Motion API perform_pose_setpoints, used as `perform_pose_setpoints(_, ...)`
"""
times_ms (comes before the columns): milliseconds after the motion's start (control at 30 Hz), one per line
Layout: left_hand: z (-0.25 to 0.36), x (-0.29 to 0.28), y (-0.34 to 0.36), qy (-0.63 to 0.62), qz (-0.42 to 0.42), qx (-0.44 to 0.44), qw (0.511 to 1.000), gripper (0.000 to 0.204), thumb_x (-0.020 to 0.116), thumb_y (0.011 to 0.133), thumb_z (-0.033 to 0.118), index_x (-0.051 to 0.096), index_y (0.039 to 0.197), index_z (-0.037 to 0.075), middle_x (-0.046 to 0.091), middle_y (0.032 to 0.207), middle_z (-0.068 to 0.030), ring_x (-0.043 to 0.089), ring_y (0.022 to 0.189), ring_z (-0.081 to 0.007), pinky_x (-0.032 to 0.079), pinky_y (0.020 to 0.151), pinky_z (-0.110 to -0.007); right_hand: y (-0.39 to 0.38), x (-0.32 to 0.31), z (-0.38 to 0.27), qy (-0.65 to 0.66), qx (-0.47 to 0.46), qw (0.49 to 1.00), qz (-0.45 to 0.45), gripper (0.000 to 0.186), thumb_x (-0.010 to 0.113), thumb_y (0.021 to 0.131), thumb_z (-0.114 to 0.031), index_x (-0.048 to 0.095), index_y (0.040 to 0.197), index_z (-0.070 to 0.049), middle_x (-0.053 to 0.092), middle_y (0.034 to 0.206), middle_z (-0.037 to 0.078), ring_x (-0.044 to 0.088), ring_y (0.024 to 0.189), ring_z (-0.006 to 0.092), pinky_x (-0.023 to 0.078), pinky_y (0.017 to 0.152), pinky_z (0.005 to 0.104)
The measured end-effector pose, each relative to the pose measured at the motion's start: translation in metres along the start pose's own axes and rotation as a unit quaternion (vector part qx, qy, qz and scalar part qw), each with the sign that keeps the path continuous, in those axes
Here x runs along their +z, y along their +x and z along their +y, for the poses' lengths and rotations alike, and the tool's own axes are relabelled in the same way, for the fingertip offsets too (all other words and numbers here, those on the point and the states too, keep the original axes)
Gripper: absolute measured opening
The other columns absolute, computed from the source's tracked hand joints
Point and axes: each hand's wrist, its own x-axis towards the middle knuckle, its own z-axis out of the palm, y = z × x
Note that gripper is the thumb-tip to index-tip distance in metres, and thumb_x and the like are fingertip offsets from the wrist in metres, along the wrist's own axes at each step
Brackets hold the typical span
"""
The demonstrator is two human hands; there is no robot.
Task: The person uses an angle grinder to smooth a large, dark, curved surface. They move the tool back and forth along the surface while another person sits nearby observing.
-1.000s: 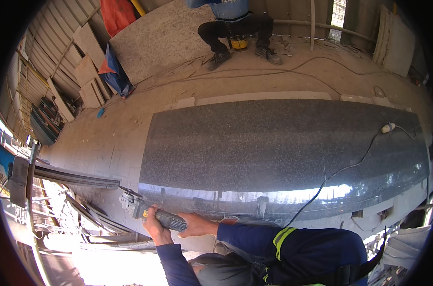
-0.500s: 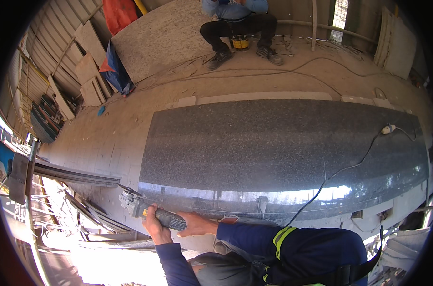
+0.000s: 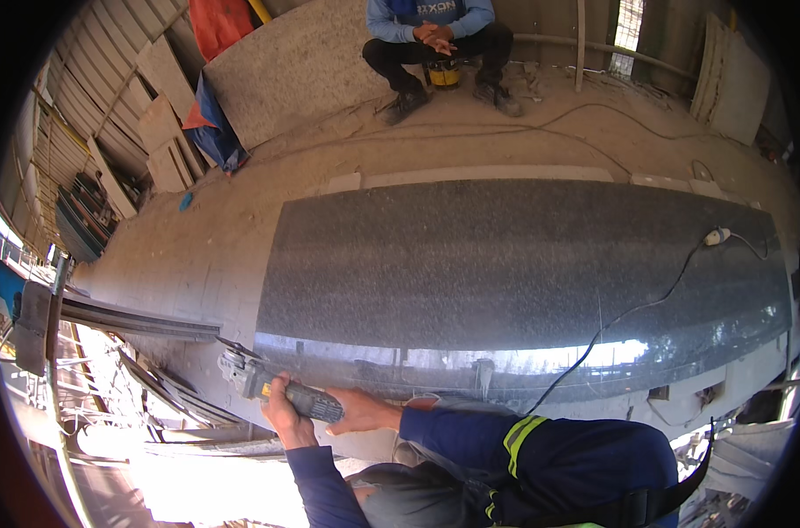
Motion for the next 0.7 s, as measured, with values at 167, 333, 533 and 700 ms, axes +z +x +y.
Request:
perform_pose_setpoints(167,-0.002,-0.006,0.004,0.035,-0.009,-0.028,0.999,0.02,0.072,0.088,0.007,0.067,0.104,-0.004,0.068,0.09,-0.0106,0.068,0.078,-0.0222,0.057,0.073,-0.036,-0.001,0.001,0.002,-0.015,0.017,1.0,-0.008,0.07,0.085,0.073,-0.035,0.064,0.125,0.007,0.073,0.108,0.031,0.074,0.104,0.0419,0.056,0.09,0.0469)
perform_pose_setpoints(333,0.002,0.002,-0.001,0.03,-0.016,0.003,0.999,0.029,0.071,0.087,0.003,0.064,0.115,-0.002,0.067,0.099,-0.0103,0.067,0.083,-0.0224,0.057,0.075,-0.037,-0.001,-0.005,-0.006,-0.017,0.017,1.0,-0.018,0.076,0.086,0.073,-0.037,0.063,0.131,0.006,0.071,0.121,0.033,0.071,0.115,0.0429,0.055,0.097,0.0463)
perform_pose_setpoints(533,-0.004,-0.007,0.006,0.021,0.02,-0.029,0.999,0.029,0.072,0.085,0.002,0.066,0.113,-0.004,0.068,0.096,-0.0094,0.068,0.081,-0.0228,0.057,0.076,-0.037,0.006,-0.008,-0.006,-0.006,0.057,0.996,-0.062,0.087,0.086,0.073,-0.041,0.058,0.139,0.008,0.07,0.125,0.033,0.069,0.118,0.0446,0.054,0.1,0.0465)
perform_pose_setpoints(700,0.012,0.0,-0.006,0.016,0.009,0.011,1.0,0.035,0.072,0.084,-0.002,0.063,0.119,-0.002,0.068,0.098,-0.0093,0.068,0.083,-0.022,0.057,0.075,-0.037,0.001,0.009,-0.011,-0.04,0.018,0.999,-0.011,0.086,0.086,0.075,-0.041,0.055,0.144,-0.001,0.068,0.129,0.032,0.069,0.117,0.0467,0.054,0.098,0.0475)
